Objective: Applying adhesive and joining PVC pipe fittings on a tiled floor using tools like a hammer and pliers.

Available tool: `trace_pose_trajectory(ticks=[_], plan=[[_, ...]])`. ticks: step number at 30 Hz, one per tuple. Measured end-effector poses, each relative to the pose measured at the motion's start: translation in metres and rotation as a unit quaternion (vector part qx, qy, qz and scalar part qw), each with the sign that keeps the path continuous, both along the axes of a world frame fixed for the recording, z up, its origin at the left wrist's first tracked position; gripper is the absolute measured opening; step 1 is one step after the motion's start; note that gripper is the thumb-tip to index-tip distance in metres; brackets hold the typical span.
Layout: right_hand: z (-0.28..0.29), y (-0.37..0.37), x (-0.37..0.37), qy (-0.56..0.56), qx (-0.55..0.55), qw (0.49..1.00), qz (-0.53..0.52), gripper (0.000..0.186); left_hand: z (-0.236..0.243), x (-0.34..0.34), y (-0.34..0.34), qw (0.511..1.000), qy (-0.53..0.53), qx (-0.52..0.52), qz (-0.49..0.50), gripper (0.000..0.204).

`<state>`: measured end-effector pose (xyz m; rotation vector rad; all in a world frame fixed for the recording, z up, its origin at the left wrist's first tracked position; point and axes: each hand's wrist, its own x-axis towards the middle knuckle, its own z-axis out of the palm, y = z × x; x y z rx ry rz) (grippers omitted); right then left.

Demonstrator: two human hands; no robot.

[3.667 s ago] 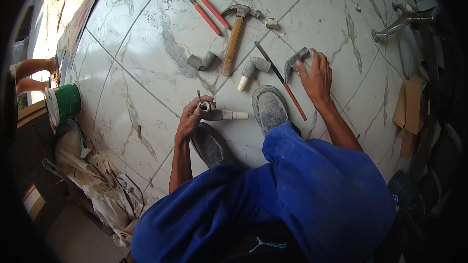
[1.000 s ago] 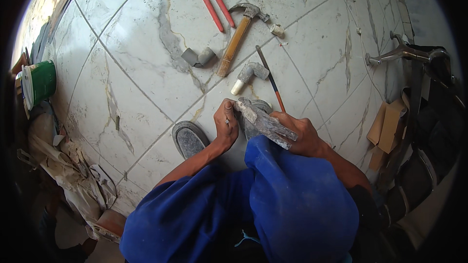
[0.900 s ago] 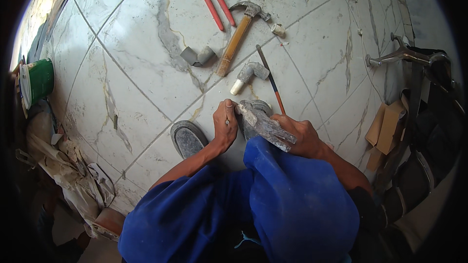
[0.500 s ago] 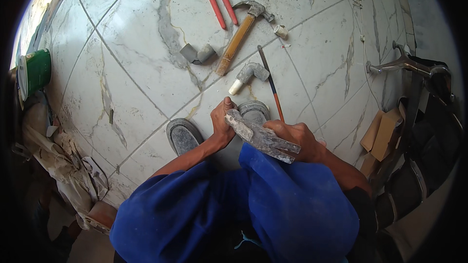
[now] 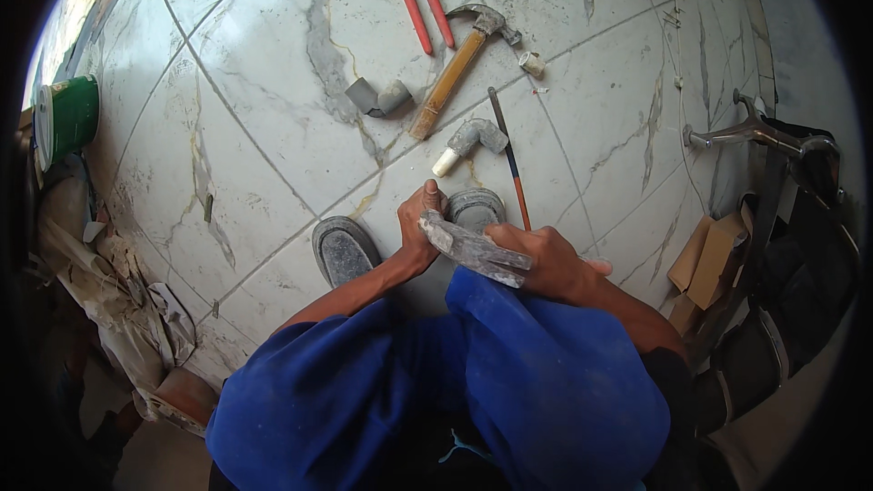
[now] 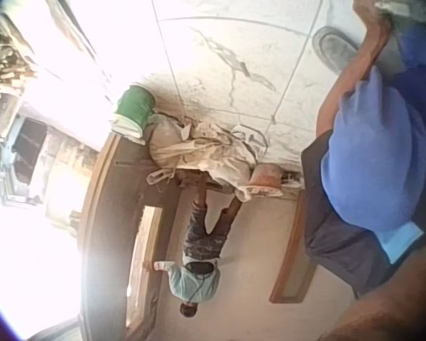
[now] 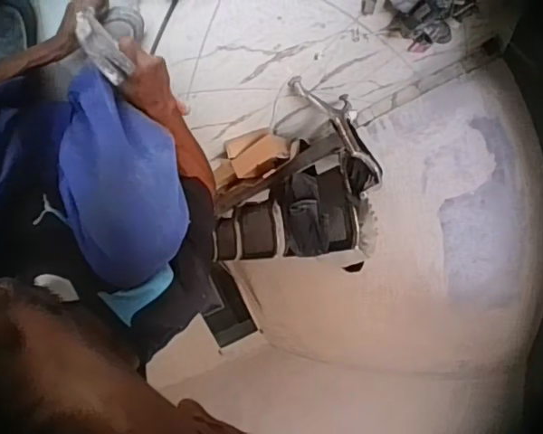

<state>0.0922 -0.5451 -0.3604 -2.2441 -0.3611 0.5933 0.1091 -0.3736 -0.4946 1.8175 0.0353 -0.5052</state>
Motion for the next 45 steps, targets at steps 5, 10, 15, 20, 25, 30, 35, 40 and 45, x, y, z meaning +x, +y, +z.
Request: trace_pose_trajectory(ticks=[5, 10, 15, 20, 25, 30, 35, 40, 45], plan=[[0.008, 0.004, -0.006, 0.006, -0.009, 1.000, -0.023, 0.035, 0.002, -0.004, 0.000, 0.996, 0.074, -0.040, 0.012, 0.049], [0.002, 0.008, 0.000, 0.110, 0.047, 0.988, -0.099, 0.030, 0.000, -0.001, 0.000, 0.998, -0.057, -0.031, 0.011, 0.044], [0.005, 0.000, -0.004, 0.024, 0.006, 0.995, -0.092, 0.025, -0.009, -0.003, 0.000, 0.993, -0.118, -0.009, 0.019, 0.044], [0.006, -0.007, -0.015, -0.042, -0.011, 0.992, -0.114, 0.029, 0.002, 0.002, -0.006, 0.995, -0.093, -0.009, 0.020, 0.045], [-0.002, -0.005, -0.018, -0.125, -0.014, 0.989, -0.081, 0.030, -0.001, 0.003, 0.004, 0.982, -0.188, -0.026, -0.011, 0.044], [-0.007, -0.008, -0.022, -0.093, -0.013, 0.995, -0.024, 0.042, -0.011, -0.007, 0.001, 0.978, -0.209, 0.013, 0.011, 0.044], [-0.002, -0.010, -0.015, -0.115, 0.047, 0.992, -0.003, 0.029, 0.003, -0.002, 0.001, 0.993, -0.111, -0.043, 0.010, 0.048], [-0.006, -0.005, -0.001, -0.037, -0.030, 0.996, 0.075, 0.026, -0.006, -0.001, 0.006, 0.990, -0.115, -0.080, 0.002, 0.047], [0.000, -0.009, -0.004, -0.097, 0.065, 0.993, 0.019, 0.025, -0.007, -0.002, 0.003, 0.985, -0.156, -0.078, 0.001, 0.046]])
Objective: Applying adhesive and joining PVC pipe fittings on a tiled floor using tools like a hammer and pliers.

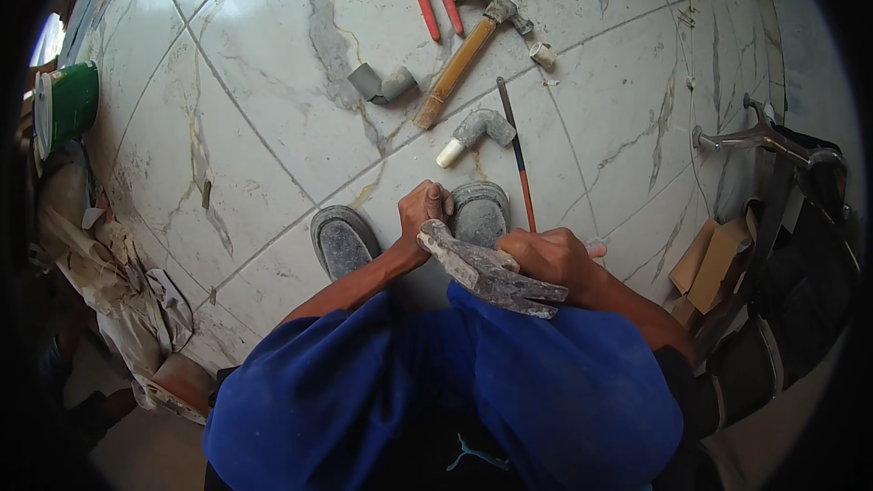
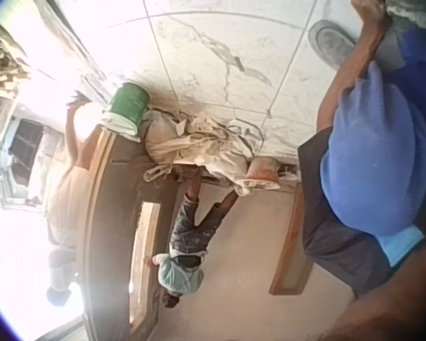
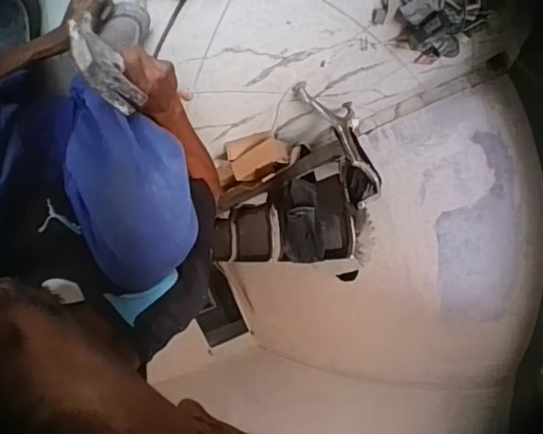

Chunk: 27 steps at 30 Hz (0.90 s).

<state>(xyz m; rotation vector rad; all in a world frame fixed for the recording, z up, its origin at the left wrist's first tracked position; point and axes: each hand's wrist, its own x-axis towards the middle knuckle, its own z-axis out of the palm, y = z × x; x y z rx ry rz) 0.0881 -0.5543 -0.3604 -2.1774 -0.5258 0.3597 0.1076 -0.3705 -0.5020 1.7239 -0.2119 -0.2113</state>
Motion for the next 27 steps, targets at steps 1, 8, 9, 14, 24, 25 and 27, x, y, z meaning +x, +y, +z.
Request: trace_pose_trajectory(ticks=[1, 8, 9, 14, 24, 25, 27], plan=[[0.001, 0.002, 0.001, 0.002, 0.000, 1.000, 0.002, 0.025, 0.001, 0.000, 0.000, 1.000, -0.002, 0.006, 0.003, 0.046], [0.005, 0.004, 0.004, 0.043, -0.089, 0.995, 0.031, 0.021, 0.006, 0.003, 0.001, 1.000, -0.016, -0.020, -0.004, 0.044], [0.005, 0.004, 0.002, 0.009, -0.056, 0.998, 0.014, 0.021, 0.007, 0.002, 0.001, 1.000, -0.016, -0.023, -0.004, 0.044], [-0.015, 0.003, 0.005, 0.033, -0.090, 0.995, 0.031, 0.022, -0.006, -0.003, -0.001, 0.999, -0.024, -0.016, 0.013, 0.043], [-0.019, -0.004, -0.019, 0.019, -0.026, 0.997, -0.072, 0.026, 0.006, 0.004, -0.001, 0.999, -0.032, 0.014, 0.007, 0.040], [-0.019, -0.004, -0.022, 0.014, -0.024, 0.997, -0.077, 0.026, 0.009, 0.003, 0.000, 0.999, -0.040, 0.030, 0.008, 0.038], [-0.021, -0.005, -0.025, 0.057, -0.069, 0.957, -0.276, 0.020, 0.003, -0.003, 0.003, 1.000, 0.022, -0.003, -0.017, 0.021]])
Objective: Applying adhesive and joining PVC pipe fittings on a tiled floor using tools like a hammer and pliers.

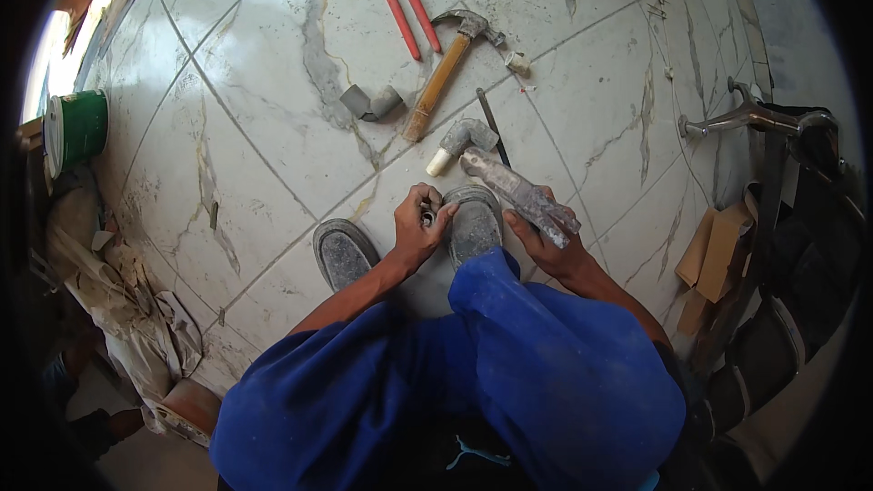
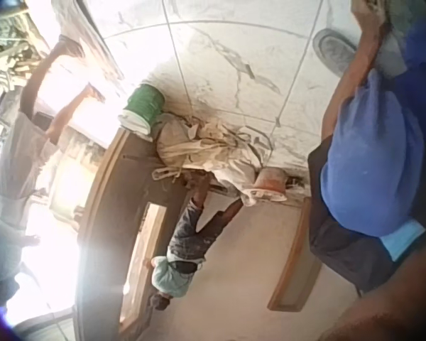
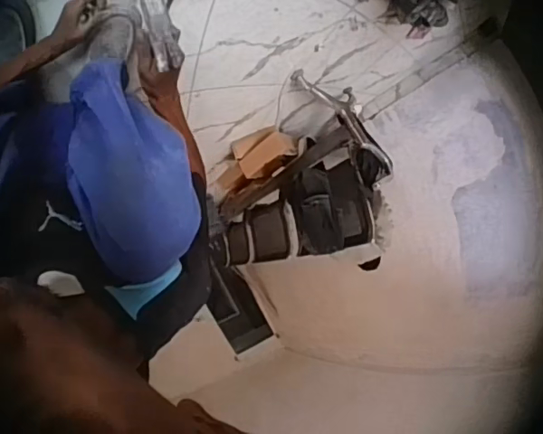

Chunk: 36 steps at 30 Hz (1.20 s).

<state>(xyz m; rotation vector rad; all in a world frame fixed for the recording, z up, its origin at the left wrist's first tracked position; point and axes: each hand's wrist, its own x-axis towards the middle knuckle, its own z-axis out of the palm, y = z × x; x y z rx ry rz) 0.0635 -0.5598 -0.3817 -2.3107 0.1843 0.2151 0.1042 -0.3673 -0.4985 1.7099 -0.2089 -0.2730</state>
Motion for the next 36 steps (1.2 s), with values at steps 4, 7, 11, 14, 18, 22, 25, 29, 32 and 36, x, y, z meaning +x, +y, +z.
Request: trace_pose_trajectory(ticks=[4, 7, 11, 14, 18, 22, 25, 29, 32, 36], plan=[[-0.024, -0.028, 0.005, 0.060, -0.020, 0.973, -0.223, 0.030, 0.003, -0.004, 0.019, 1.000, 0.005, 0.002, -0.026, 0.059], [-0.046, -0.045, 0.008, 0.008, -0.061, 0.961, -0.270, 0.032, 0.001, -0.005, 0.034, 0.992, 0.046, 0.059, -0.102, 0.052], [-0.093, -0.076, 0.000, -0.041, -0.138, 0.957, -0.253, 0.030, 0.000, 0.004, 0.040, 0.993, 0.045, 0.043, -0.100, 0.044], [-0.099, -0.082, 0.004, -0.049, -0.172, 0.956, -0.232, 0.030, 0.012, 0.018, 0.057, 0.994, 0.008, 0.086, -0.072, 0.041], [-0.111, -0.082, 0.003, -0.009, -0.203, 0.955, -0.218, 0.033, 0.045, 0.031, 0.074, 0.992, 0.013, 0.089, -0.090, 0.043], [-0.119, -0.077, 0.009, -0.015, -0.241, 0.950, -0.198, 0.033, 0.057, 0.034, 0.097, 0.994, 0.064, 0.045, -0.071, 0.048], [-0.123, -0.078, 0.008, -0.019, -0.255, 0.950, -0.178, 0.034, 0.066, 0.034, 0.113, 0.992, 0.042, -0.058, -0.100, 0.064], [-0.125, -0.075, 0.010, -0.012, -0.298, 0.943, -0.145, 0.035, 0.089, 0.029, 0.113, 0.988, 0.067, -0.125, -0.061, 0.072], [-0.131, -0.075, 0.013, -0.029, -0.319, 0.939, -0.122, 0.036, 0.096, 0.026, 0.114, 0.974, 0.101, -0.198, -0.048, 0.074], [-0.131, -0.075, 0.013, -0.037, -0.337, 0.935, -0.106, 0.033, 0.098, 0.025, 0.119, 0.978, 0.100, -0.176, -0.060, 0.079]])
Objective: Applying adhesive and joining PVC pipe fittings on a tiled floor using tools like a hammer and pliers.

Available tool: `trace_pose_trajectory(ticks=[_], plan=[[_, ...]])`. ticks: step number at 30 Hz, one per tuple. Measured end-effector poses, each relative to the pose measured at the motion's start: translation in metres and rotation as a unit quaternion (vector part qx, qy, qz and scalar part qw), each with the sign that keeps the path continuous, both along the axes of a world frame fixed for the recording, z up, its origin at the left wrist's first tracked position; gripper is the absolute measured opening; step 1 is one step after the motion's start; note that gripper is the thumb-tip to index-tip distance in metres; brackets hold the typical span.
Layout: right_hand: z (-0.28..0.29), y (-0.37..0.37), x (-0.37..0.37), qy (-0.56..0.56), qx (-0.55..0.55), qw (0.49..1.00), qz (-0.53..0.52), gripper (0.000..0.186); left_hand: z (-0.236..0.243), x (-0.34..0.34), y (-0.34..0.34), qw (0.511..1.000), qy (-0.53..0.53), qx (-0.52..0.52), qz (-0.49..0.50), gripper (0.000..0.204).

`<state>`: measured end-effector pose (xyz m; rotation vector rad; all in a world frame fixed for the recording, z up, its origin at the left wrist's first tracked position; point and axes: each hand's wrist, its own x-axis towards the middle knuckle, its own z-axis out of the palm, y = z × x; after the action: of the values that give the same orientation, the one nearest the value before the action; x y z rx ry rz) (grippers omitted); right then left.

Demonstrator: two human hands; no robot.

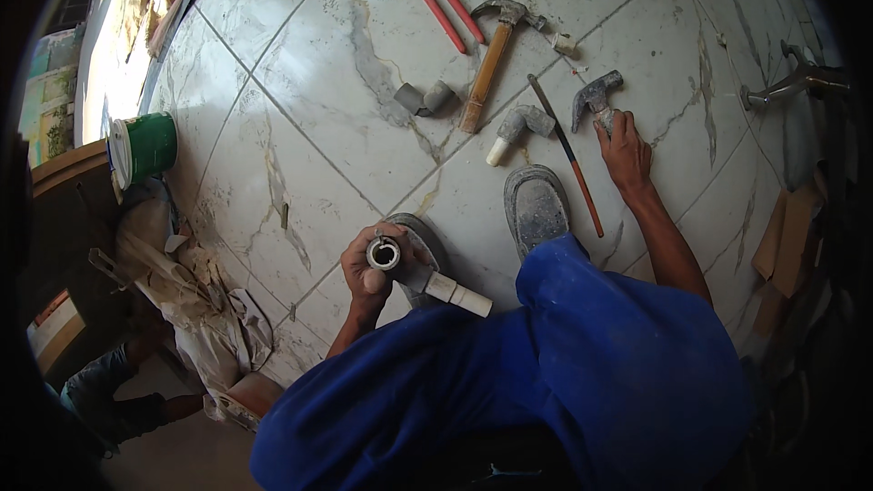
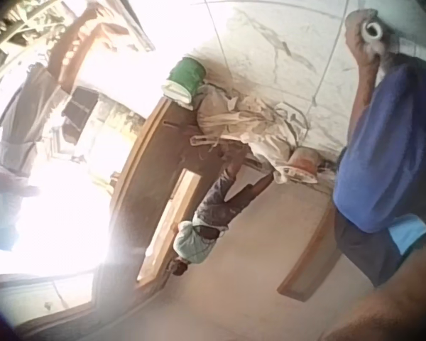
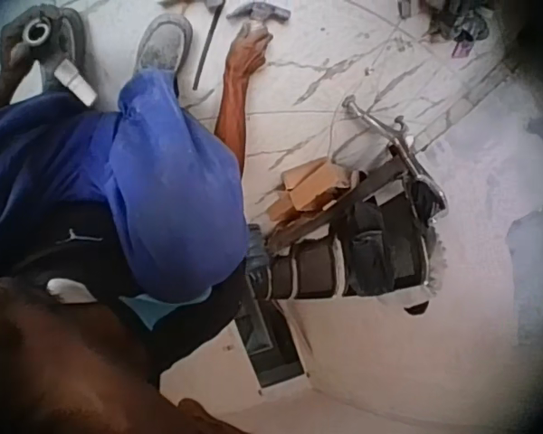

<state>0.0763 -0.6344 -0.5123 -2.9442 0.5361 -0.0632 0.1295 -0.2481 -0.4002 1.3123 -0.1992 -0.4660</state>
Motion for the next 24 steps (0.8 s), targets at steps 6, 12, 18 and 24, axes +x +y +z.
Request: trace_pose_trajectory(ticks=[6, 12, 18, 24], plan=[[0.007, 0.002, 0.005, 0.031, -0.022, 0.999, 0.018, 0.030, 0.004, 0.000, -0.002, 0.994, 0.082, -0.076, 0.007, 0.089], [0.053, 0.018, 0.025, 0.059, -0.117, 0.990, 0.054, 0.024, 0.013, 0.009, -0.007, 0.986, 0.168, -0.012, 0.000, 0.086], [0.177, 0.118, 0.071, 0.039, 0.375, 0.897, 0.231, 0.028, 0.010, 0.006, -0.012, 0.971, 0.235, 0.037, -0.023, 0.080], [0.184, 0.162, 0.077, 0.210, 0.339, 0.819, 0.414, 0.023, 0.009, 0.004, -0.017, 0.971, 0.200, 0.120, -0.053, 0.067]])
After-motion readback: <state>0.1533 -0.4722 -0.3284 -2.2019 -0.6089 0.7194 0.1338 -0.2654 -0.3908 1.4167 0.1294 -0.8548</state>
